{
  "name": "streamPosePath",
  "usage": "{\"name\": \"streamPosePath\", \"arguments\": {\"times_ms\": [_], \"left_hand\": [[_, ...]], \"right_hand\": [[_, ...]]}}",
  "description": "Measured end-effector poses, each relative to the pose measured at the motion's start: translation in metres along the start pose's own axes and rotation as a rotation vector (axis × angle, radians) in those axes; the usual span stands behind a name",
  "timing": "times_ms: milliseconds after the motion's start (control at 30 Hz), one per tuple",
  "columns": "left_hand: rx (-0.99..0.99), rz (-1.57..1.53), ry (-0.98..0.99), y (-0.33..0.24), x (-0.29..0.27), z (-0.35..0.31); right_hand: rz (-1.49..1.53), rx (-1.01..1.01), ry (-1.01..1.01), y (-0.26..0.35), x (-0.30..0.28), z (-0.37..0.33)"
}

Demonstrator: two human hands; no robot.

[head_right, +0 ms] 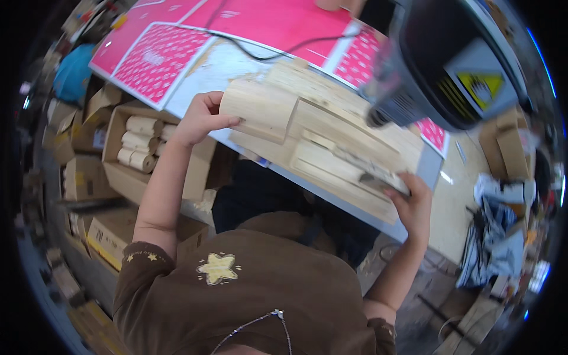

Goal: Using a drill press to create holes or slots in small cylindrical wooden components.

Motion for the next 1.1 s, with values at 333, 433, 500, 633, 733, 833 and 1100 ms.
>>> {"name": "streamPosePath", "arguments": {"times_ms": [333, 433, 500, 633, 733, 833, 1100], "left_hand": [[-0.070, -0.665, -0.529, 0.074, -0.118, -0.113], [-0.060, -0.873, -0.984, 0.130, -0.150, -0.154], [0.006, -1.016, -1.122, 0.169, -0.167, -0.171], [0.175, -1.351, -1.455, 0.264, -0.208, -0.186], [0.135, -1.347, -1.738, 0.306, -0.237, -0.197], [-0.046, -1.325, -1.776, 0.343, -0.268, -0.188], [-0.194, -1.388, -1.705, 0.394, -0.316, -0.105]], "right_hand": [[0.074, -0.050, 0.054, 0.020, 0.027, -0.007], [0.111, -0.016, 0.133, 0.008, 0.031, -0.008], [0.145, -0.021, 0.177, -0.002, 0.032, -0.007], [0.158, 0.040, 0.193, -0.001, 0.034, -0.004], [0.201, 0.102, 0.146, -0.003, 0.032, -0.006], [0.112, 0.062, 0.139, -0.013, 0.024, -0.006], [-0.241, 0.342, 0.192, 0.032, 0.030, -0.007]]}}
Point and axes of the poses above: each hand's wrist, its own z-axis towards the middle knuckle, its own x-axis out of the palm, y = z × x, the point moved 7 cm from there along z, towards the middle knuckle, and after that the axes turned 3 degrees about z, right-handed, at the moved point
